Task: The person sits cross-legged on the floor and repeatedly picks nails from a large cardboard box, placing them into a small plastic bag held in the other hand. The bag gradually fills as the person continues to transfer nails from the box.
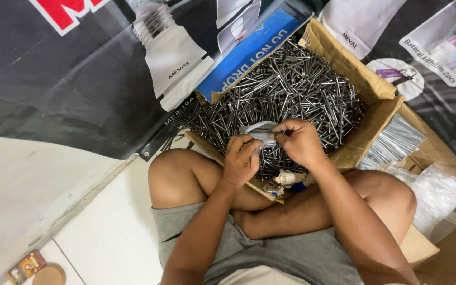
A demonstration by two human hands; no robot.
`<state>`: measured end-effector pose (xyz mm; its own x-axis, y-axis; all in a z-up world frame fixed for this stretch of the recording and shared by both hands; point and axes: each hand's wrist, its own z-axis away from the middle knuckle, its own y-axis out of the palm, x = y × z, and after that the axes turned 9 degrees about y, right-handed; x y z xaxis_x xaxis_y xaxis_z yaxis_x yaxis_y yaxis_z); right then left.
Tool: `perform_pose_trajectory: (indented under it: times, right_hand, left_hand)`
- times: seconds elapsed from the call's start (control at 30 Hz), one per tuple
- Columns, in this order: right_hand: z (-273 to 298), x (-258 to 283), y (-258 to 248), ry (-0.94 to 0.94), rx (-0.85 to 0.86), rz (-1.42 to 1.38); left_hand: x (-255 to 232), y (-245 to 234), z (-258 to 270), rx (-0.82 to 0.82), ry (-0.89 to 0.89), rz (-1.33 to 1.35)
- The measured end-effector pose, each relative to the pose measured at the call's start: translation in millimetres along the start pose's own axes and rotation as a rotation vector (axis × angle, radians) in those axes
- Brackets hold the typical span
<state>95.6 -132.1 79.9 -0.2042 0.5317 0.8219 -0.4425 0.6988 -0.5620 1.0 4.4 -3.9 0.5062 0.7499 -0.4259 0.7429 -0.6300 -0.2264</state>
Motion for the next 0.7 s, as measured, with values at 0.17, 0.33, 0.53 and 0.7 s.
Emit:
perform_pose_trajectory:
  times: [0.17, 0.33, 0.53, 0.7]
  right_hand:
    - [-8.4, -10.6, -1.5, -0.047, -0.065, 0.084]
    - [-2.6, 10.4, -6.1, 0.075, 0.065, -0.068]
    - [-5.8, 15.8, -23.7, 0.169, 0.196, -0.12]
    - [-15.7, -12.7, -2.3, 0.095, -0.007, -0.29]
  left_hand:
    - [4.7, 3.7, 10.2, 0.007, 0.006, -0.001]
    - [3.1, 3.2, 6.7, 0.018, 0.019, -0.003]
    - [1.1, 3.5, 6.6, -0.005, -0.003, -0.013]
    - [-1.2, 0.2, 3.2, -0.029, -0.011, 0.028]
